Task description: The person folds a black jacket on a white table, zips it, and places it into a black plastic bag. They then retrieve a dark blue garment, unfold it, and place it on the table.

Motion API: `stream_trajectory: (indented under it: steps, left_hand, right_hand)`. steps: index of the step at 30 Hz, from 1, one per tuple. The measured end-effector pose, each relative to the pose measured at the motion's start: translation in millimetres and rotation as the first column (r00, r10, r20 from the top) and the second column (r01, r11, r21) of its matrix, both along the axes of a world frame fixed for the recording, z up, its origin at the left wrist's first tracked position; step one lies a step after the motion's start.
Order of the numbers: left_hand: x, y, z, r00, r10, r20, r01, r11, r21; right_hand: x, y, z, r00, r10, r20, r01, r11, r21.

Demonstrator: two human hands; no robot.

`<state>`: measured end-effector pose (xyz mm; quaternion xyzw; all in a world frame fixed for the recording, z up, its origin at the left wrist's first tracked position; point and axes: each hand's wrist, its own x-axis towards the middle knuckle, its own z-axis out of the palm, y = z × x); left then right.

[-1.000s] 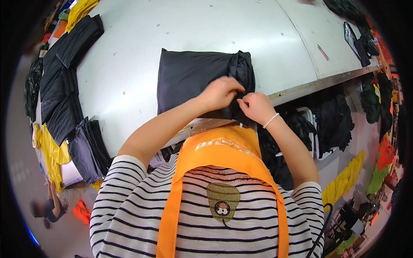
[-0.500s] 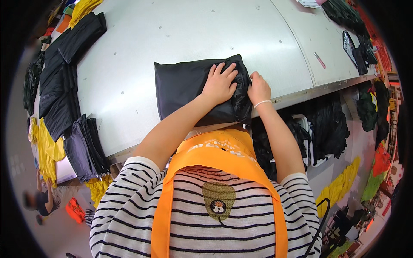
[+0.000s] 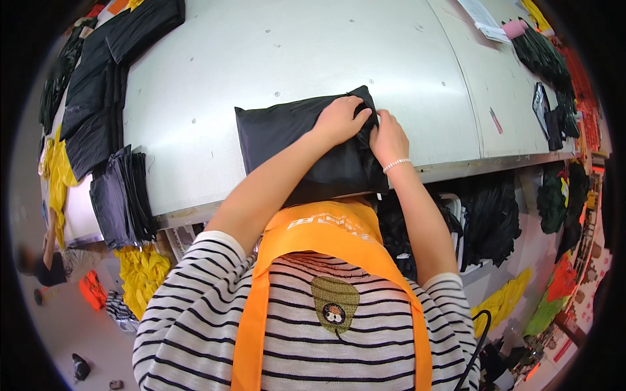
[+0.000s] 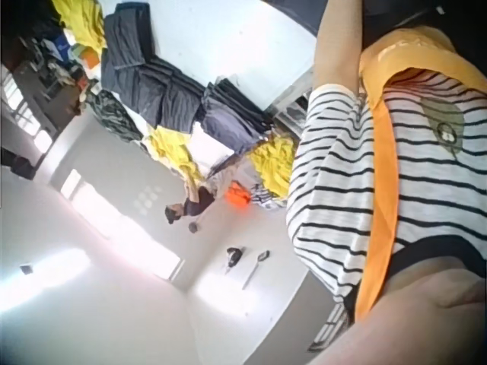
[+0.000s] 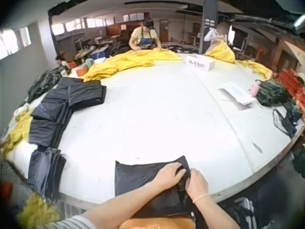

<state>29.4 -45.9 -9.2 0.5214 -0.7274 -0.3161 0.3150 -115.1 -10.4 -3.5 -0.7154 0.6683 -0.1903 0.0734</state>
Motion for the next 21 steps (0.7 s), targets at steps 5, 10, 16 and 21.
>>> stream_trajectory:
  steps: [5,10,16,21]
  left_hand:
    - [24.8,23.1,11.7,0.847,-0.187,0.498,0.364,0.886,-0.287]
    - [35.9,18.6,-17.9,0.801,-0.133,0.584,0.3,0.933,-0.199]
    - [95.7,-20.3,18.6,0.943,-0.232,0.239,0.275,0.948,-0.164]
    - [105.2,-8.3,-8.7,0.807,0.004,0.591,0.004,1.0,-0.012]
  right_hand:
    - [-7.2,8.2,22.6,0.995,-0.002,-0.096,0.007,0.998,0.057]
    - [46.9,-11.7,33.5,0.946,0.27,-0.18,-0.259,0.962,0.081]
    - [42.1,-8.8,6.2,0.957,0.245,-0.159,-0.229,0.967,0.107]
    - [65.3,-23.5,28.3,0.941,0.296,-0.163,-0.278,0.952,0.127]
